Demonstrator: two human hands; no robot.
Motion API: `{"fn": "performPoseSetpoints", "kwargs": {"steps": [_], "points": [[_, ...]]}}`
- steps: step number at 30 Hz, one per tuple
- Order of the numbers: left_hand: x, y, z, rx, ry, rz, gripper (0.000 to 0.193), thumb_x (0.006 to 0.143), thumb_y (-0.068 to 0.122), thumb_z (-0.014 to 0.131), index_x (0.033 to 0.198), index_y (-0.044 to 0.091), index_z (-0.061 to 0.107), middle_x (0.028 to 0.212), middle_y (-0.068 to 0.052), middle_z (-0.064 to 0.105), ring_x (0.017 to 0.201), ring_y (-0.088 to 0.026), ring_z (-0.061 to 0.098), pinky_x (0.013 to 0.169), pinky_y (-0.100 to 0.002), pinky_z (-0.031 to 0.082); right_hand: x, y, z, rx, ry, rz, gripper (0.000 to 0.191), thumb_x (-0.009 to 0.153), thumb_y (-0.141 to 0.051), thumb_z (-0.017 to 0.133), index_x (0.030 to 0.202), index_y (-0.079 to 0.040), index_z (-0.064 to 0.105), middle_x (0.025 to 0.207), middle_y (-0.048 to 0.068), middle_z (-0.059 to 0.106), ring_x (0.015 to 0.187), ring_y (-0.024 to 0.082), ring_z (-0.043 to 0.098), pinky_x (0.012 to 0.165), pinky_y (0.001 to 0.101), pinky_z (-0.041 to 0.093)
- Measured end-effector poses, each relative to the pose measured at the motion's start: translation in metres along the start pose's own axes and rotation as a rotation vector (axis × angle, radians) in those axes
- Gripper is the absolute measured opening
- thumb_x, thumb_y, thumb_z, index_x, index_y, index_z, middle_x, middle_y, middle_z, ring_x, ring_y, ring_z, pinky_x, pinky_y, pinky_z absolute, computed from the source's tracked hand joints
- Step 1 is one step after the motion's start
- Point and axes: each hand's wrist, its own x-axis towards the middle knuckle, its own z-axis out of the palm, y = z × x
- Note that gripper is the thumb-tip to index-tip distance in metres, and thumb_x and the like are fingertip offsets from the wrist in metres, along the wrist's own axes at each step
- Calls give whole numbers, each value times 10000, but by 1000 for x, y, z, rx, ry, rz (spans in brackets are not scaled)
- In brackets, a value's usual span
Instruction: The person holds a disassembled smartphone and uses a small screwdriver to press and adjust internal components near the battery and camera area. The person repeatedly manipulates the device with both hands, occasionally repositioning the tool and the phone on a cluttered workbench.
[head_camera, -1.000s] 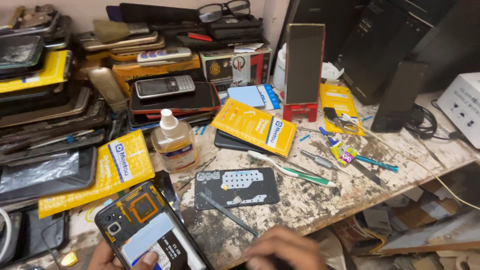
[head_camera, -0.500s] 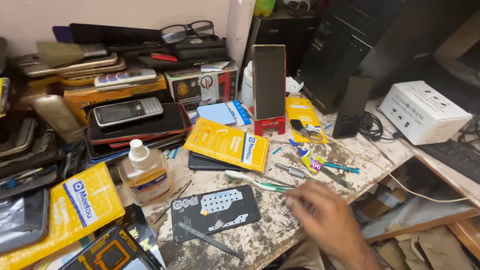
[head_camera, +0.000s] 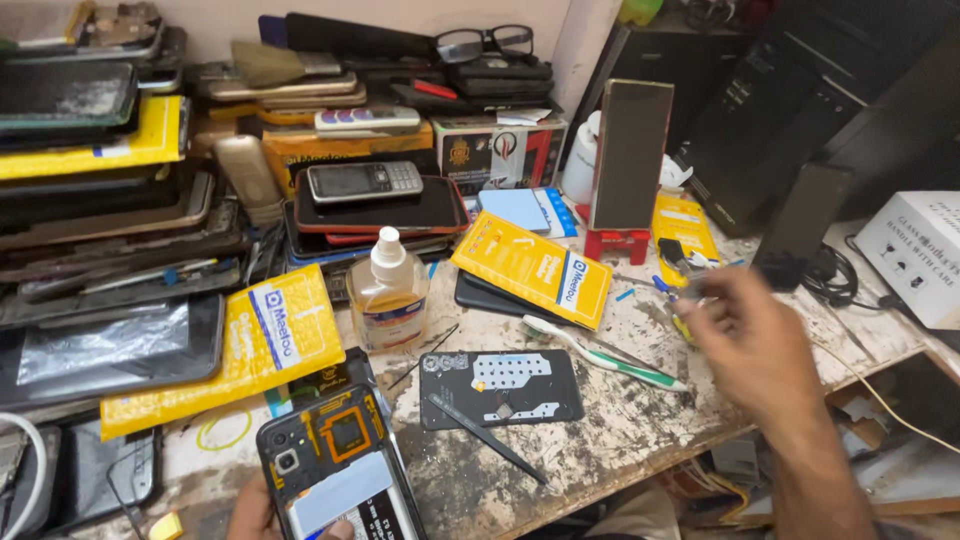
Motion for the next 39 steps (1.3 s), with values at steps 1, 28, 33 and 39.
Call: {"fn": "performPoseSetpoints", "kwargs": {"steps": [1, 28, 33, 39], "points": [[0, 6, 2, -27, 20, -2, 918, 703, -5, 761, 1531, -4, 363, 1330, -218, 652, 1190, -305, 681, 1037, -452, 507, -7, -3, 5, 286, 9, -181, 380, 967, -126, 682, 1326, -63, 573, 1063, 218, 741, 930, 277, 730, 800, 399, 603], [2, 62, 34, -46, 22, -23, 797, 674, -99, 716, 1431, -12, 481, 1264, -265, 690, 1166, -305, 704, 1017, -446, 536, -62, 8, 69, 804, -71, -425, 344, 951, 14, 600, 1270, 35, 473, 1109, 205, 707, 968, 211, 736, 831, 328, 641], [-2, 61, 37, -8, -2, 116, 646, 735, -23, 737, 1359, -4, 570, 1235, -229, 718, 1152, -255, 713, 1034, -399, 528, -67, 0, 63, 867, -51, -463, 351, 967, 32, 572, 1296, 31, 448, 1125, 214, 709, 966, 212, 724, 842, 331, 627], [-10, 83, 36, 85, -42, -167, 256, 775, 34, 821, 1031, 43, 827, 923, -105, 838, 854, -126, 745, 792, -268, 559, -103, -25, 58, 1007, -73, -487, 392, 950, 65, 594, 1310, 16, 446, 1132, 238, 705, 938, 231, 741, 833, 338, 636]]}}
